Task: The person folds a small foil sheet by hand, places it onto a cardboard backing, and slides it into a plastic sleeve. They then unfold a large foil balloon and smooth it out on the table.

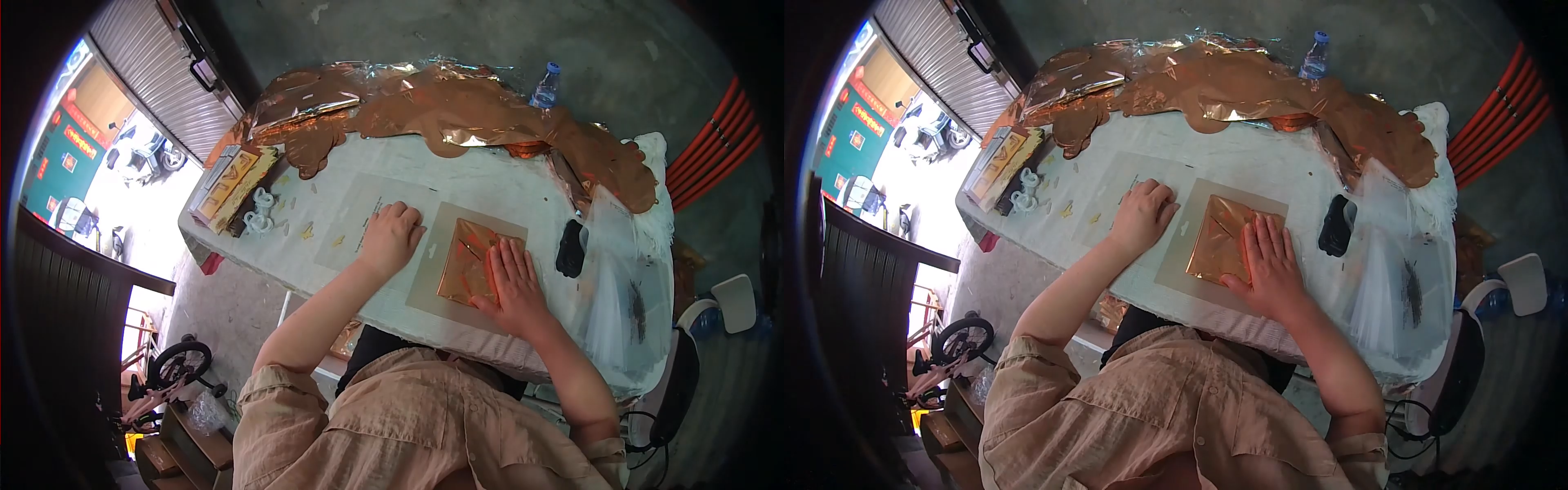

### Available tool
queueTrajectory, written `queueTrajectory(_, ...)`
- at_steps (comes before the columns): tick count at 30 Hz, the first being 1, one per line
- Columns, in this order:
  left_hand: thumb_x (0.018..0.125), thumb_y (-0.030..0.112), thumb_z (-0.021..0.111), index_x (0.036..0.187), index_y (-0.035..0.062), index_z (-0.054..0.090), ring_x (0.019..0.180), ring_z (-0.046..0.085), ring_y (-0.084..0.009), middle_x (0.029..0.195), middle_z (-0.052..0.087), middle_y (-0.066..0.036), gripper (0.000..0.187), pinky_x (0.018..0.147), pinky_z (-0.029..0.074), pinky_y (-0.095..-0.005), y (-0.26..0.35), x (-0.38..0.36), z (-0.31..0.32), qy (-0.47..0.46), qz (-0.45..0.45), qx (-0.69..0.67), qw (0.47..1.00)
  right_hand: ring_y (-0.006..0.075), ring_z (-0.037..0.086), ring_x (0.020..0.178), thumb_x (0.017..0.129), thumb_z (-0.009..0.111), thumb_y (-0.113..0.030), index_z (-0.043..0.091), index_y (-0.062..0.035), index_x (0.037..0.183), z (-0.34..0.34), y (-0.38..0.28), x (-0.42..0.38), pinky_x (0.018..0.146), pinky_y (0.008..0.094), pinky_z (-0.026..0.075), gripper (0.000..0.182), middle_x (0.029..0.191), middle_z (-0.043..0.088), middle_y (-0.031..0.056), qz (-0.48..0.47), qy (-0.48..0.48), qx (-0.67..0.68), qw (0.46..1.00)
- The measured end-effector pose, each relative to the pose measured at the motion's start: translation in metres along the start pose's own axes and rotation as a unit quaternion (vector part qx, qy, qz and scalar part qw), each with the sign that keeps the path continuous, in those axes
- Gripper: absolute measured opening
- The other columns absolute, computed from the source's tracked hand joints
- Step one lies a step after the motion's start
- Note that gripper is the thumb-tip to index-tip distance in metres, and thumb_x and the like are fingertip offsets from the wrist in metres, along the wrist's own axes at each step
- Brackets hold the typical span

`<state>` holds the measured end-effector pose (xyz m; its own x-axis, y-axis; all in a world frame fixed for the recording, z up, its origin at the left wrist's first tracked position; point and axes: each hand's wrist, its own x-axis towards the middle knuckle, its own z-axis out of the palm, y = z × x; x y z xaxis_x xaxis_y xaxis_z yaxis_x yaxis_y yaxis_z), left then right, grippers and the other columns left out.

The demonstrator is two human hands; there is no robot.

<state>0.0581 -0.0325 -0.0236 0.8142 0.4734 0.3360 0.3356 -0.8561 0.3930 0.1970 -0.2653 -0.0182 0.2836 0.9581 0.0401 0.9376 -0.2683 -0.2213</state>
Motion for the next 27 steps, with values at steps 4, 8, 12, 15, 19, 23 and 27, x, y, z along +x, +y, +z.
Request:
queueTrajectory(4, 0.08, 0.023, 0.068, 0.092, 0.0067, 0.058, 0.092, 0.055, -0.0301, 0.091, 0.055, -0.01, 0.022, 0.079, 0.044, -0.0428, 0.01, -0.005, -0.01, -0.01, 0.026, -0.006, 1.0, 0.032, 0.009, 0.145, 0.086, 0.056, -0.051, 0.018, 0.0022, 0.147, -0.001, 0.0, 0.0, 0.117, 0.0471, 0.006, 0.09, 0.154, 0.015, 0.022, 0.001, 0.0, -0.004, 1.0)
queueTrajectory(8, 0.08, 0.022, 0.068, 0.091, 0.0061, 0.058, 0.09, 0.054, -0.0302, 0.088, 0.053, -0.009, 0.022, 0.077, 0.043, -0.0421, 0.011, -0.007, -0.014, -0.019, 0.032, -0.014, 0.999, 0.032, 0.009, 0.145, 0.085, 0.056, -0.051, 0.018, 0.0024, 0.147, -0.001, -0.001, 0.0, 0.117, 0.047, 0.007, 0.09, 0.154, 0.015, 0.0221, 0.002, -0.002, 0.002, 1.0)
queueTrajectory(12, 0.08, 0.02, 0.067, 0.089, 0.0062, 0.057, 0.088, 0.055, -0.0304, 0.086, 0.054, -0.01, 0.019, 0.077, 0.043, -0.0416, 0.007, -0.005, -0.009, -0.024, 0.024, -0.05, 0.998, 0.0321, 0.01, 0.145, 0.085, 0.056, -0.051, 0.018, 0.0022, 0.147, -0.001, 0.0, 0.001, 0.117, 0.0469, 0.007, 0.09, 0.154, 0.015, 0.0221, 0.003, 0.0, 0.0, 1.0)
queueTrajectory(15, 0.081, 0.016, 0.066, 0.086, 0.0044, 0.057, 0.084, 0.056, -0.0314, 0.082, 0.055, -0.012, 0.016, 0.074, 0.045, -0.0411, 0.006, -0.005, -0.007, -0.001, 0.035, -0.066, 0.997, 0.0319, 0.01, 0.145, 0.085, 0.056, -0.051, 0.018, 0.002, 0.147, -0.001, 0.0, 0.0, 0.117, 0.0468, 0.006, 0.09, 0.154, 0.015, 0.022, 0.002, 0.0, -0.001, 1.0)
queueTrajectory(19, 0.082, 0.013, 0.064, 0.084, 0.002, 0.056, 0.078, 0.057, -0.0333, 0.08, 0.056, -0.015, 0.014, 0.071, 0.046, -0.0408, 0.004, -0.003, -0.006, 0.012, 0.018, -0.129, 0.991, 0.0316, 0.009, 0.145, 0.085, 0.056, -0.05, 0.018, 0.0018, 0.147, -0.001, 0.0, 0.0, 0.117, 0.0464, 0.006, 0.089, 0.154, 0.014, 0.0217, 0.004, -0.004, 0.0, 1.0)
queueTrajectory(23, 0.084, 0.012, 0.061, 0.084, 0.0005, 0.055, 0.074, 0.057, -0.0343, 0.079, 0.057, -0.017, 0.013, 0.067, 0.047, -0.0397, 0.011, -0.003, -0.012, 0.023, -0.034, -0.159, 0.986, 0.0314, 0.009, 0.145, 0.086, 0.056, -0.05, 0.017, 0.0016, 0.147, -0.002, -0.001, 0.001, 0.117, 0.0463, 0.005, 0.089, 0.154, 0.014, 0.0215, 0.01, -0.016, -0.002, 1.0)
queueTrajectory(27, 0.085, 0.013, 0.06, 0.085, 0.0004, 0.056, 0.073, 0.057, -0.0339, 0.079, 0.057, -0.017, 0.014, 0.067, 0.047, -0.0396, 0.01, -0.001, -0.008, 0.048, -0.034, -0.148, 0.987, 0.0316, 0.009, 0.145, 0.086, 0.056, -0.05, 0.016, 0.0015, 0.148, -0.001, -0.001, 0.0, 0.117, 0.0463, 0.006, 0.09, 0.154, 0.014, 0.0215, 0.006, -0.009, -0.006, 1.0)
